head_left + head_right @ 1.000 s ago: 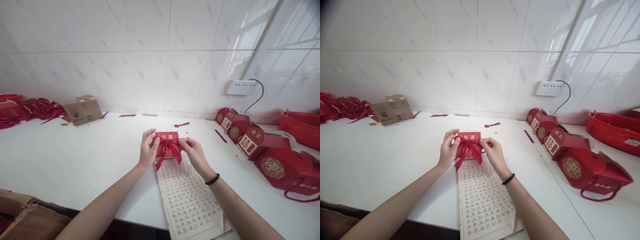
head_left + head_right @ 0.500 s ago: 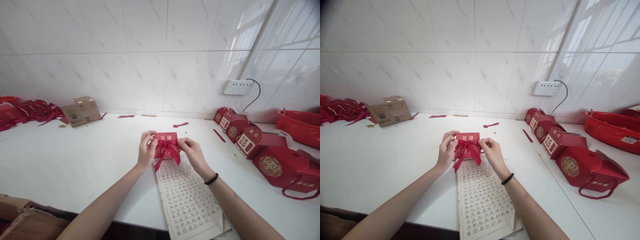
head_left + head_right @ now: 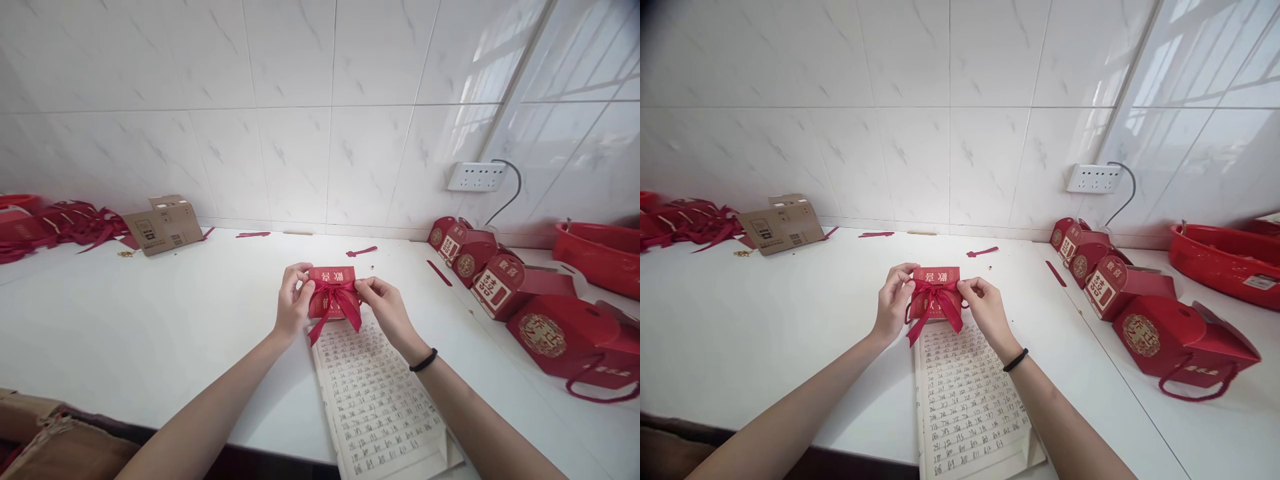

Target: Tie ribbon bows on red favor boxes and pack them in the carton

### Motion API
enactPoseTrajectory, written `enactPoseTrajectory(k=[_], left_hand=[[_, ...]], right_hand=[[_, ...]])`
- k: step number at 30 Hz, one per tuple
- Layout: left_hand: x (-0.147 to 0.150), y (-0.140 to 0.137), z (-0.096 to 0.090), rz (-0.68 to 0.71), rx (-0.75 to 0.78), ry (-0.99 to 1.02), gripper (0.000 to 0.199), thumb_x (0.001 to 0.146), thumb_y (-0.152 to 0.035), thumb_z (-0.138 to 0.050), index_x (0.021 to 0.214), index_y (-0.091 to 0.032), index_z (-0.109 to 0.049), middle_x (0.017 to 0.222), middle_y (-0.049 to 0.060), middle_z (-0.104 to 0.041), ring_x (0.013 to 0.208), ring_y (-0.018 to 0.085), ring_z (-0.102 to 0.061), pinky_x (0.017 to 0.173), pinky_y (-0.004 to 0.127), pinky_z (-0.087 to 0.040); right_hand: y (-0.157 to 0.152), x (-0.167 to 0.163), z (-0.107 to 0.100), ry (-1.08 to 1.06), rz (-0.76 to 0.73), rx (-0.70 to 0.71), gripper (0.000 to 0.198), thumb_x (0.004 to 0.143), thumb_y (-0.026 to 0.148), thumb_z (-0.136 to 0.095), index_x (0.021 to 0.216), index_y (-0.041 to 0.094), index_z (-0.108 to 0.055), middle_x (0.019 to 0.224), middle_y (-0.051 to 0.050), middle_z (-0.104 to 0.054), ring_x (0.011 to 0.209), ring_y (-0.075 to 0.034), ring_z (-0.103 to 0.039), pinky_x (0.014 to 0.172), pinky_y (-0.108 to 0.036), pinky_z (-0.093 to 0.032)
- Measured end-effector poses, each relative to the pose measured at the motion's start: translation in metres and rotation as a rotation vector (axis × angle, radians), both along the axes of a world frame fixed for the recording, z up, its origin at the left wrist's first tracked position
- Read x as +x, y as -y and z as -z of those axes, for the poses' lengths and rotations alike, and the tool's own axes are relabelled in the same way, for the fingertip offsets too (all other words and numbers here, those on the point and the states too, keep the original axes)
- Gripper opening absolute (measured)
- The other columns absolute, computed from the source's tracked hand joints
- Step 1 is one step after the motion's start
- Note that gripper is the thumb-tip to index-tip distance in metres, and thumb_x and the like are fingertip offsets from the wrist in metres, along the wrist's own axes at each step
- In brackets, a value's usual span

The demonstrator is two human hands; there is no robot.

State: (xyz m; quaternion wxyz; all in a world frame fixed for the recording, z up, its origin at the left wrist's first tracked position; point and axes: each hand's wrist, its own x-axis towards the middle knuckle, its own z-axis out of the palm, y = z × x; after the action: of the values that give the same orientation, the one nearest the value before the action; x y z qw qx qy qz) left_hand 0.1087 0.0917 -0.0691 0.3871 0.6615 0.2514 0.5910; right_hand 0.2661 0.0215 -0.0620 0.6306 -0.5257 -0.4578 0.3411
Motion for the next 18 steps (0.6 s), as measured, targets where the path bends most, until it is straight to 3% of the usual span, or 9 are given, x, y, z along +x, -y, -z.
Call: enactPoseTrajectory(k=[18], left_hand=[[-0.0011,0.0003,0.0009,-0.018,-0.017,-0.003,0.027,0.086,-0.033,-0.042,0.064,-0.019,-0.044,0.107,0.006,-0.054,0.106,0.022,-0.05,0.087,0.034,-0.043]], right_hand=[[-0.0004,-0.003,0.0021,-0.048,-0.025,0.031,0.039,0.075,0.054,-0.062,0.068,0.017,-0.057,0.073,-0.003,-0.059,0.073,-0.017,-0.055,0.073,-0.03,-0.047]])
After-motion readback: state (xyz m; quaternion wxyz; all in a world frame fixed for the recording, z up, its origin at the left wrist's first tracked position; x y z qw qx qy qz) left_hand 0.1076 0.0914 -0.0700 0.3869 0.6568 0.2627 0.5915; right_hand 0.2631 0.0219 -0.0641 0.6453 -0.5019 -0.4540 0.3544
